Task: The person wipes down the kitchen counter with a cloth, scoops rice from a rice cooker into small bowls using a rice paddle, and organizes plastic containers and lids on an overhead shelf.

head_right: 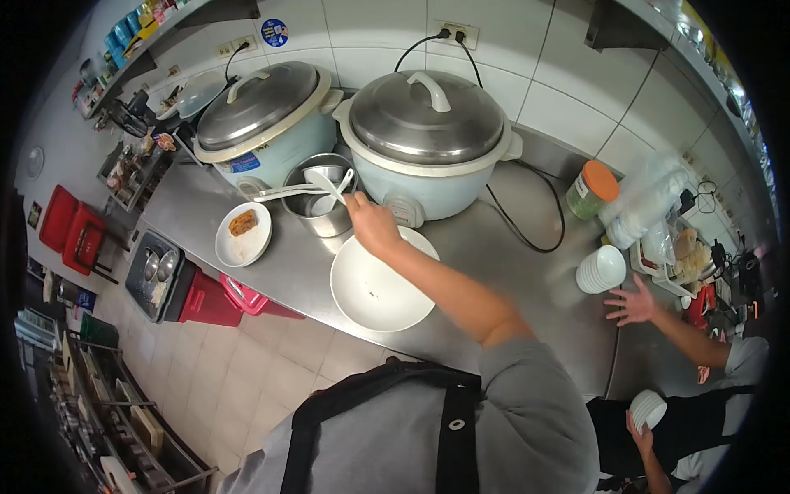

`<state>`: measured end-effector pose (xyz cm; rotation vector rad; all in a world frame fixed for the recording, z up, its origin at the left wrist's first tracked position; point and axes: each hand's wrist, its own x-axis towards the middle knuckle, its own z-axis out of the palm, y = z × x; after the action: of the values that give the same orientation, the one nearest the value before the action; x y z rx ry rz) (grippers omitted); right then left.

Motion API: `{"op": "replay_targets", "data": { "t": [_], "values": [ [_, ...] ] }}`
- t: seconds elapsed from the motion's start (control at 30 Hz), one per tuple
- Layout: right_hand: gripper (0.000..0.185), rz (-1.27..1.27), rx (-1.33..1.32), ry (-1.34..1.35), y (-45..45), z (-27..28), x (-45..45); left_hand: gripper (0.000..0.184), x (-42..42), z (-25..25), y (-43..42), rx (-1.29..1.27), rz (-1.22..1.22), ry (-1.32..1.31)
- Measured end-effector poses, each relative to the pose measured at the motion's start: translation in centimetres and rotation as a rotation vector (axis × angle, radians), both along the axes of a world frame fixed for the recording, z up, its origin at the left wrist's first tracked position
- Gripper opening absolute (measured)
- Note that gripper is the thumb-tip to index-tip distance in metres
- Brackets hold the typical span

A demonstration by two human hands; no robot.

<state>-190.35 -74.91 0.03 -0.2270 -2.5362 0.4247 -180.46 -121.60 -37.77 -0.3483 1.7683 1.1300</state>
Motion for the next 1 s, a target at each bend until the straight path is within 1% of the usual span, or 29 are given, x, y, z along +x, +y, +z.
{"op": "replay_targets", "data": {
  "t": [0.03, 0.07, 0.13, 0.17, 0.27, 0.3, 0.4, 0.43, 0.5, 0.53, 0.57, 0.6, 0.67, 0.73, 0.8, 0.87, 0.93, 0.97, 1.0],
  "values": [
    [0.031, 0.001, -0.046, 0.097, -0.7, 0.5, 0.7, 0.036, 0.8, 0.3, -0.7, -0.069, -0.115, 0.062],
    [0.029, 0.018, 0.007, -0.028, 0.1, -0.6, 0.5, 0.036, 1.3, -1.1, -1.6, -0.104, -0.202, 0.113],
    [0.025, 0.053, 0.103, -0.269, 2.3, -3.5, -0.3, 0.036, 2.5, -1.6, -2.6, -0.140, -0.315, 0.152],
    [0.023, 0.051, 0.066, -0.300, 2.1, -2.1, 0.6, 0.036, 2.6, -1.1, -2.8, -0.143, -0.363, 0.168],
    [0.030, 0.188, -0.198, -0.021, 1.7, 1.5, 5.1, 0.036, 2.5, -0.3, -2.1, -0.120, -0.435, 0.158],
    [0.032, 0.117, -0.300, -0.056, 1.8, 3.5, 7.1, 0.036, 2.2, 0.1, -2.0, -0.119, -0.467, 0.144],
    [0.027, -0.231, -0.182, 0.023, 5.4, 5.1, 13.7, 0.036, 0.9, 1.8, -0.7, -0.111, -0.590, 0.112],
    [0.028, -0.404, -0.245, 0.052, 7.5, 5.2, 16.2, 0.036, 0.3, 2.8, -0.1, -0.106, -0.641, 0.102],
    [0.039, -0.689, -0.106, 0.110, 13.8, 3.6, 22.0, 0.037, -0.9, 5.0, 1.6, -0.095, -0.758, 0.089],
    [0.044, -0.890, 0.027, -0.102, 16.0, 5.0, 25.4, 0.037, -1.3, 6.5, 2.8, -0.083, -0.828, 0.085],
    [0.047, -0.991, -0.010, -0.096, 19.3, 4.8, 28.8, 0.037, -1.8, 7.9, 4.5, -0.066, -0.898, 0.085],
    [0.044, -1.100, 0.053, -0.074, 23.5, 2.7, 32.7, 0.037, -2.1, 10.3, 6.7, -0.047, -0.970, 0.087],
    [0.045, -1.316, 0.016, -0.365, 28.0, 1.7, 38.7, 0.037, -2.4, 15.3, 11.8, -0.003, -1.102, 0.102],
    [0.042, -1.247, -0.083, -0.599, 33.8, -3.4, 44.3, 0.038, -2.2, 19.9, 16.7, 0.054, -1.213, 0.136],
    [0.038, -1.097, -0.166, -0.331, 35.8, -7.8, 47.0, 0.038, -1.5, 24.5, 21.3, 0.124, -1.298, 0.185],
    [0.038, -1.091, -0.173, -0.360, 36.1, -8.7, 47.1, 0.039, -0.5, 28.7, 25.1, 0.195, -1.355, 0.266],
    [0.041, -1.045, -0.187, -0.438, 34.8, -7.3, 45.7, 0.038, 1.0, 31.7, 28.5, 0.278, -1.397, 0.399],
    [0.043, -1.029, -0.191, -0.475, 34.2, -6.7, 44.9, 0.036, 1.7, 32.7, 29.8, 0.308, -1.367, 0.399],
    [0.039, -0.974, -0.190, -0.409, 33.6, -7.2, 44.1, 0.035, 2.5, 33.5, 31.0, 0.339, -1.344, 0.398]
  ]
}}
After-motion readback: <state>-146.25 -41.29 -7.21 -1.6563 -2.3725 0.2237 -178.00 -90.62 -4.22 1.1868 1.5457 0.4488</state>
